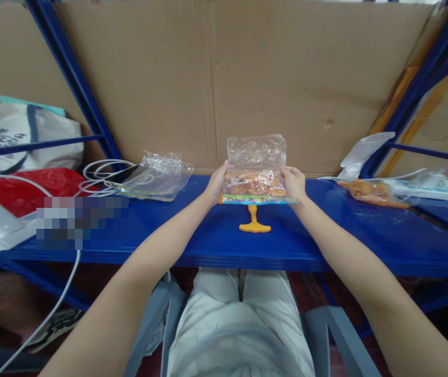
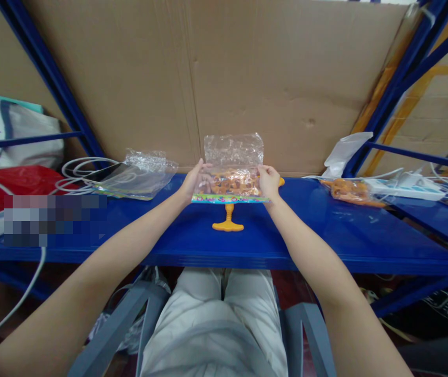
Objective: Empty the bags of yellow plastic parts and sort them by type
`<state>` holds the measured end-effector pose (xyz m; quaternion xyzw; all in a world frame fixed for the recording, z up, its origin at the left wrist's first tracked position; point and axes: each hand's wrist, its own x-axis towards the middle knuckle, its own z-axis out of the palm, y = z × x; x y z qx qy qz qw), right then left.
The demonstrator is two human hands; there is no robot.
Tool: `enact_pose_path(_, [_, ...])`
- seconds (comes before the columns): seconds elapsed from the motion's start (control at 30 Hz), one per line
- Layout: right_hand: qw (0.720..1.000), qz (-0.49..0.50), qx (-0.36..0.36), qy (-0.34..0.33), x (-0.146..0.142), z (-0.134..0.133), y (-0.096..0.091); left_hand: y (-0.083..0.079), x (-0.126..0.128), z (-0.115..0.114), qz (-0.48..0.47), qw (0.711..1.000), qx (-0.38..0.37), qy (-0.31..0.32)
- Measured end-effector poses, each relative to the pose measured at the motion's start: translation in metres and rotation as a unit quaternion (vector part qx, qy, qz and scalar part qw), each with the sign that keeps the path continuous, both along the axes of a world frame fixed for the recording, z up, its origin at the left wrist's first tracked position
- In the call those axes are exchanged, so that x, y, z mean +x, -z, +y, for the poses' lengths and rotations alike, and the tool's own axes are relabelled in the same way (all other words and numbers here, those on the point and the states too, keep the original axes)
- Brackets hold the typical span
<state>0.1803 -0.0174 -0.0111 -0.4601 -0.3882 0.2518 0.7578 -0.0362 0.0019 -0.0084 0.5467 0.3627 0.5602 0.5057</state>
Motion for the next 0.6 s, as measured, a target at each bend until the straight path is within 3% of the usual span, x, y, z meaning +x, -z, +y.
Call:
enact_pose_path(0.27, [0.994,0.099,0.025,0.036,0.015,0.006,-0.005,-0.001,0.001,-0.011,0.047,0.979,-0.044,0.191])
enact_pose_path(0.47, [0.974,0.223,0.010,0.020,0.002,-0.003,-0.012,-0.001,0.003,-0.022,0.043,0.960,-0.048,0.271])
enact_pose_path(0.6, [0.979,0.202,0.011,-0.015,0.007,0.000,-0.008,-0.002,0.006,-0.029,0.088,0.947,-0.048,0.305])
